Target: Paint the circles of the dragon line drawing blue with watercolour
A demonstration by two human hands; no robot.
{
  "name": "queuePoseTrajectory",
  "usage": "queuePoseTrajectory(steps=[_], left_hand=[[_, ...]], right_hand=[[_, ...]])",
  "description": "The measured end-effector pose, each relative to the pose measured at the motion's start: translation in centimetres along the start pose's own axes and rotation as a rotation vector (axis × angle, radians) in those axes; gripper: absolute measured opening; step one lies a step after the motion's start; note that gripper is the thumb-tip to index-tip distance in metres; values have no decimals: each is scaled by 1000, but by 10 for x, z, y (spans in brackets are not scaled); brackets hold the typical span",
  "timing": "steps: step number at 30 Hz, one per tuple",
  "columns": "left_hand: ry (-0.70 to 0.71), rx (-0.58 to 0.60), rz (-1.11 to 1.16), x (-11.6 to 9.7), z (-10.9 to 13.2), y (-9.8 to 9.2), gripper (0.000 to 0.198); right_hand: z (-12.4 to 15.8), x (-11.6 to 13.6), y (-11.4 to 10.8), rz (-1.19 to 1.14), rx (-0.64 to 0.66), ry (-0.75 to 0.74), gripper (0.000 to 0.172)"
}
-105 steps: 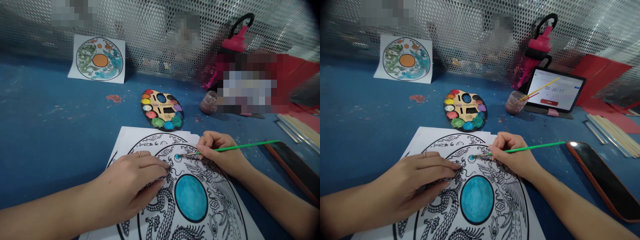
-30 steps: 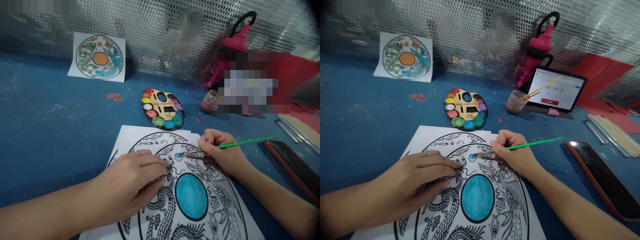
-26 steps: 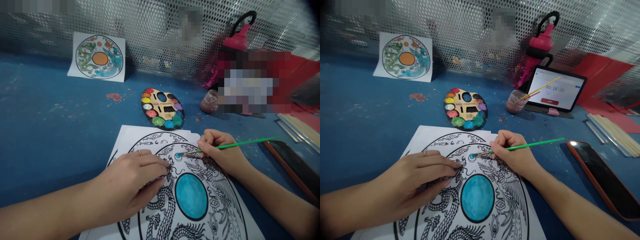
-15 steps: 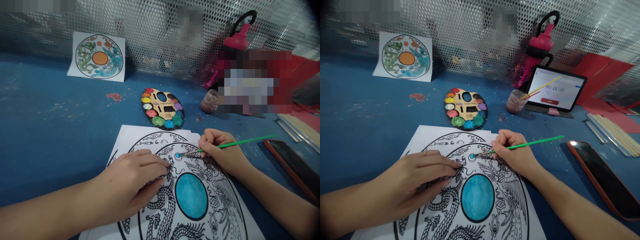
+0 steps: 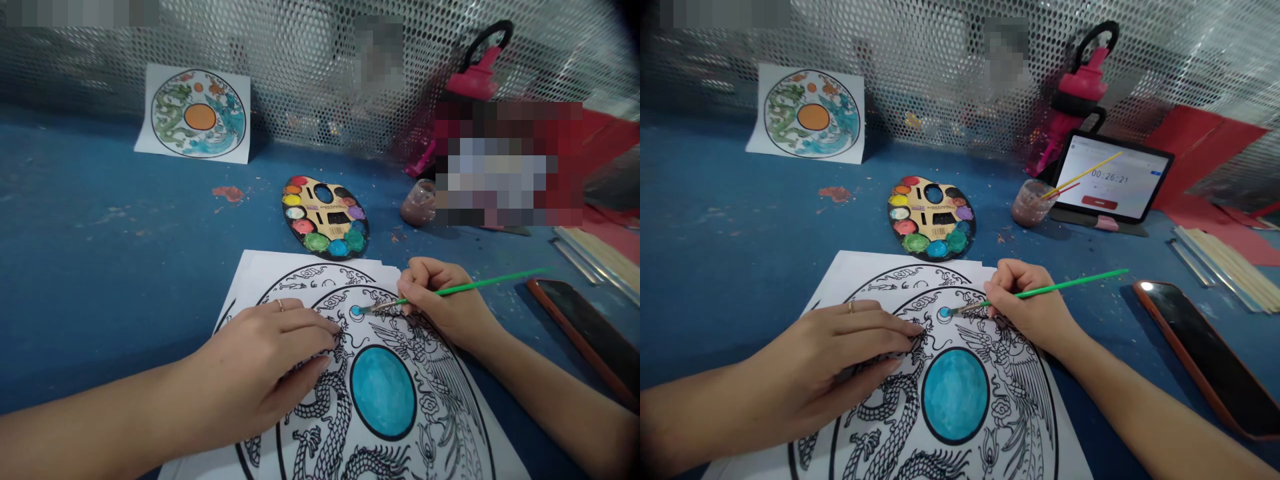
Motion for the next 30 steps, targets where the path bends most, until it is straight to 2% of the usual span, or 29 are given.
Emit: queuePoseTrajectory(steps=[16,23,27,30], left_hand=[[-3,2,-2,-1,-2,-1,22],[-7,10,6,-1,-1,0,22],[-10,12,13,0,-1,-1,22],[-13,17,16,0,-1,0,22]], right_hand=[[1,1,0,-17,11,21,32],[0,-3,-2,-283,-43,1,34],[3,4,-6,-152,-111,-59,37],[5,8,-7,-37,-111,-67,37]])
Point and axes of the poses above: each hand's wrist, its own z-axis away from the middle knuckle, its own y-axis out of the palm, x = y × z, the point moved 4 cm from there along -z, towards the middle knuckle, and after that the axes turned 3 degrees about x, right-handed, at the moved point
